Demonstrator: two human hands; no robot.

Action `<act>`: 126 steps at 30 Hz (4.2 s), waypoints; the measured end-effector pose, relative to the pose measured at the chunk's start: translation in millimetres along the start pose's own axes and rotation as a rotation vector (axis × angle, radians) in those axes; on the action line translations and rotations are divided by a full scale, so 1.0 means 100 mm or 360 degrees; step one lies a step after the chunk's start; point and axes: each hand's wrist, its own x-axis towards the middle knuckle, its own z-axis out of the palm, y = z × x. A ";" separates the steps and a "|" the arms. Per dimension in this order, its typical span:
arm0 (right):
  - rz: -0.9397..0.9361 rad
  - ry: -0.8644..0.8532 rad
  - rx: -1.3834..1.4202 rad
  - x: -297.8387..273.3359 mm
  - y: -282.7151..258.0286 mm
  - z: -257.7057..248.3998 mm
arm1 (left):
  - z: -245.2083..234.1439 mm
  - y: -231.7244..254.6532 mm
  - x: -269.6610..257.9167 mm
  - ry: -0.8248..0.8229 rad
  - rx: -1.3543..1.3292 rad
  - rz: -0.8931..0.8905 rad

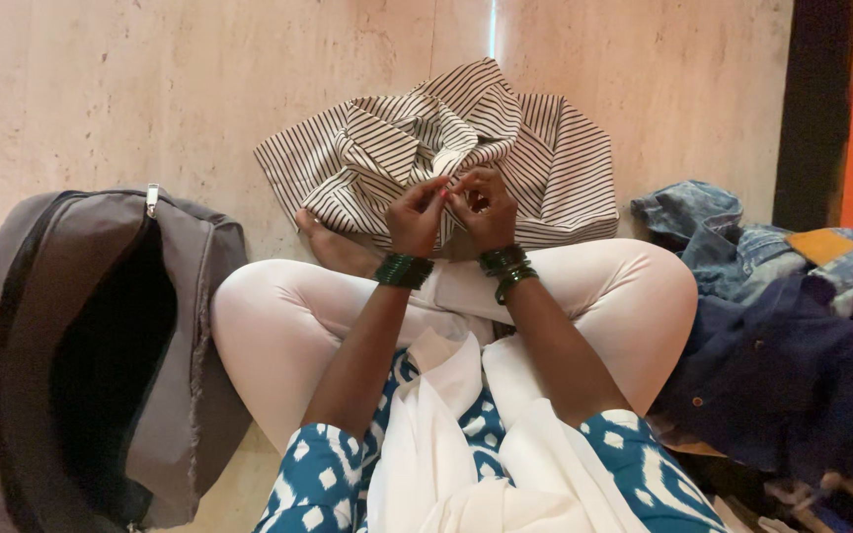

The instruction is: The person removes clothes from a bag, unfolds them to check for tags or details, and smooths them out while sitting on the floor.

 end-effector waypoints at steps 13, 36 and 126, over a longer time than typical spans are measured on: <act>0.0919 -0.0063 0.1641 0.05 0.43 -0.18 | 0.05 0.51 0.02 -0.0211 0.0345 0.0715; 0.0190 -0.0183 -0.1316 0.09 0.31 -0.62 | 0.14 -0.35 0.01 -0.0213 0.0712 0.0729; 0.0061 -0.0354 -0.0725 -0.17 0.53 0.00 | 0.08 -0.57 -0.11 0.0084 -0.0142 -0.0262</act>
